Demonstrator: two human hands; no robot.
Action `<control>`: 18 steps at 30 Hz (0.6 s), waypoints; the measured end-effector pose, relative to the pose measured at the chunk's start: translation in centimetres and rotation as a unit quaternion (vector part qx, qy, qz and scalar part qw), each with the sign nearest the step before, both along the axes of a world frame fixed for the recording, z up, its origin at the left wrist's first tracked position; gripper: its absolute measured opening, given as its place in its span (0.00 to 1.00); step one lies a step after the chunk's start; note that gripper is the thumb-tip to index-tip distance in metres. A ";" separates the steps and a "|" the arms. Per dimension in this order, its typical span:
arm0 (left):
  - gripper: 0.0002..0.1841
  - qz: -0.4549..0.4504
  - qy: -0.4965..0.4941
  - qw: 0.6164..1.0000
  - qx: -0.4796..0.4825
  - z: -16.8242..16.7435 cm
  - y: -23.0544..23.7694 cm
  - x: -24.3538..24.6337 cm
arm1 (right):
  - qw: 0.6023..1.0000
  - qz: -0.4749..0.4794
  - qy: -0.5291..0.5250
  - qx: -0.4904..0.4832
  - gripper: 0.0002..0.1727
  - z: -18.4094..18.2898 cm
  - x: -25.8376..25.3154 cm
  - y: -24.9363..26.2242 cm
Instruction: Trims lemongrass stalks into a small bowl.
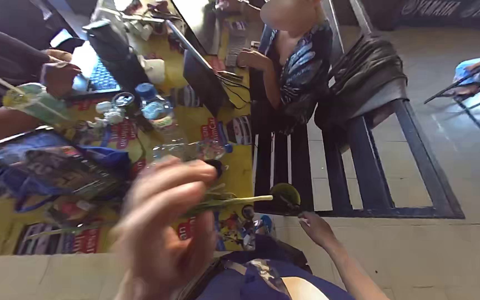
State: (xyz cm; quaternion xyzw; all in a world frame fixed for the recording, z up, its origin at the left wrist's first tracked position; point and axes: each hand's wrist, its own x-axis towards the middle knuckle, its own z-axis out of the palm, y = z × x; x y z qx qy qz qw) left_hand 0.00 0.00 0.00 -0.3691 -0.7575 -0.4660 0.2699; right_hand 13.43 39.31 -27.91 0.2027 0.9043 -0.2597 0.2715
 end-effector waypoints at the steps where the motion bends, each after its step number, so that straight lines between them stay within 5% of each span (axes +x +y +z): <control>1: 0.16 0.003 -0.006 0.998 -0.061 -3.0 2.2 -0.6 | 1.000 0.006 -0.005 0.008 0.20 -0.3 -1.2 1.1; 5: 0.14 0.015 -0.101 0.968 -0.229 -14.4 5.8 1.4 | 0.997 0.040 -0.045 0.050 0.18 -3.2 -4.7 3.6; 8: 0.14 0.058 -0.093 0.965 -0.240 -18.9 6.0 3.2 | 0.995 0.051 -0.061 0.064 0.19 -5.5 -5.8 4.0; 12: 0.14 0.120 -0.042 0.966 -0.225 -22.4 6.4 3.7 | 0.990 0.035 -0.114 0.079 0.28 -7.3 -6.4 3.4; 18: 0.14 0.183 0.017 0.962 -0.200 -22.4 6.1 3.5 | 0.992 0.017 -0.092 0.090 0.26 -9.6 -6.5 3.0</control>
